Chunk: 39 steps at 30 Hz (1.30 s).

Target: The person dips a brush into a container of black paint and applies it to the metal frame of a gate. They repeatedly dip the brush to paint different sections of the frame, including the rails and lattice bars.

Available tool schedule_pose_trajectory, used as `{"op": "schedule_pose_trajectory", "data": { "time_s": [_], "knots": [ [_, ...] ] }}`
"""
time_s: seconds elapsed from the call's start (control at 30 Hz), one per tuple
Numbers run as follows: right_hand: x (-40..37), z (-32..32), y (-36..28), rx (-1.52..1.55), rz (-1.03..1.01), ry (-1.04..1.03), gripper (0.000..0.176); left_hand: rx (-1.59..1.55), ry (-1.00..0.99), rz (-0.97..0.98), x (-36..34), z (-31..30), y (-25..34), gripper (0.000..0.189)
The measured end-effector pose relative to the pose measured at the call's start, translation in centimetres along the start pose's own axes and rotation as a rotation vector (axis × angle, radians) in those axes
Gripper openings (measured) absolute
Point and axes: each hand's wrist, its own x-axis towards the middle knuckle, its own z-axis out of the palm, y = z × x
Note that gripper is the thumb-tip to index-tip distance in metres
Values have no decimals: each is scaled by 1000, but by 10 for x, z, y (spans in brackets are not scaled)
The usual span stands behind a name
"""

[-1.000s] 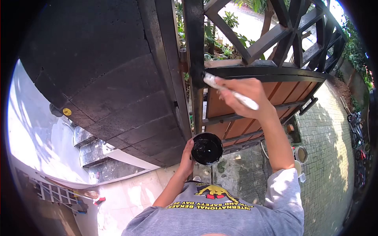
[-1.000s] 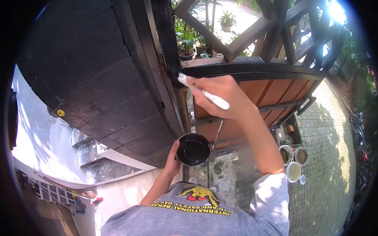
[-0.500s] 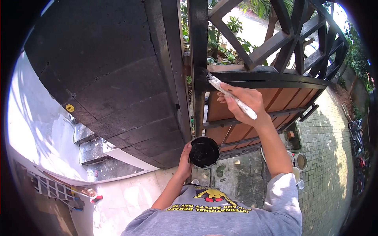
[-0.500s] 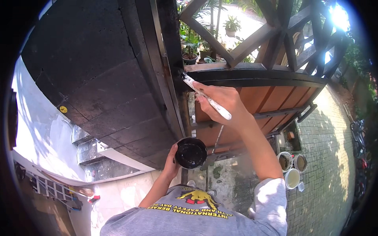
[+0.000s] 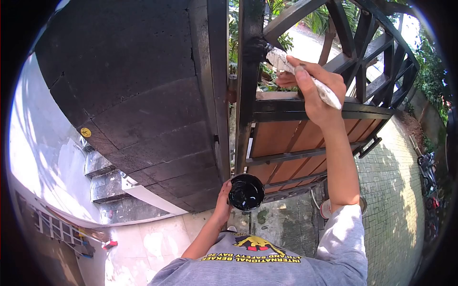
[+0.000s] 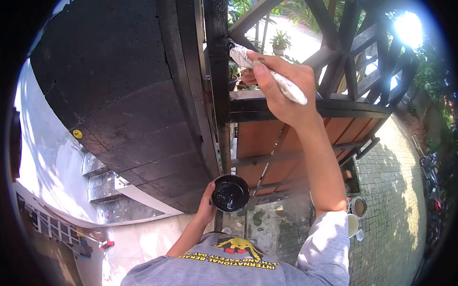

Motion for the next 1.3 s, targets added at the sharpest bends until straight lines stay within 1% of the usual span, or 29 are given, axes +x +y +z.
{"op": "schedule_pose_trajectory", "data": {
  "time_s": [0.1, 0.13, 0.17, 0.23, 0.33, 0.43, 0.47, 0.57, 0.6, 0.73, 0.83, 0.87, 0.97, 1.0, 1.1, 1.13, 1.17, 1.23, 1.27, 1.3],
  "knots": [
    [14, -25, -17, 14, 225, -294, 30, -25, -20, 12, -2, 1, 7, 54],
    [16, -20, -25, 43, 265, -145, 32, -24, -17, 21, -2, 0, 7, 54],
    [20, -17, -24, 99, 182, 17, 35, -19, -15, 29, -1, -2, 5, 54],
    [29, -14, -27, 121, 149, 131, 37, -20, -26, 30, 2, -4, 7, 54],
    [37, -41, -40, -49, 391, -379, 37, -33, -46, 14, 4, -4, 9, 55],
    [34, -28, -32, 30, 138, -12, 36, -22, -45, 15, 5, -3, 13, 54],
    [37, -20, -33, 85, 91, 100, 36, -22, -49, 10, 6, -3, 12, 54],
    [41, -33, -37, 28, 185, -236, 36, -19, -52, -11, 7, -2, 12, 53],
    [44, -36, -38, 26, 193, -263, 37, -17, -53, -16, 7, -1, 14, 52],
    [60, -8, -42, 61, -38, 169, 36, 5, -37, -63, 7, -1, 17, 51],
    [64, -23, -47, -43, 185, -169, 36, -5, -57, -55, 8, -7, 17, 51],
    [69, -26, -52, -75, 226, -193, 36, -13, -65, -36, 8, -8, 17, 52],
    [82, -23, -53, 31, -7, 16, 34, -25, -66, -29, 5, -10, 23, 53],
    [88, -9, -52, 69, -51, 149, 31, -25, -64, -36, 4, -11, 25, 54],
    [91, -9, -43, -107, -14, -86, 40, -35, -96, -36, 7, -20, 24, 55],
    [91, -14, -49, -107, 92, -157, 38, -37, -107, -18, 9, -23, 22, 55],
    [95, -21, -47, -105, 80, -183, 38, -40, -119, 4, 11, -26, 20, 54],
    [104, -19, -52, -74, -14, 13, 37, -35, -120, 14, 13, -27, 26, 53],
    [109, -11, -52, -37, -81, 156, 36, -32, -107, -2, 10, -28, 27, 53],
    [113, -14, -49, -74, -75, 117, 36, -28, -94, -20, 8, -28, 29, 53]
  ]
}}
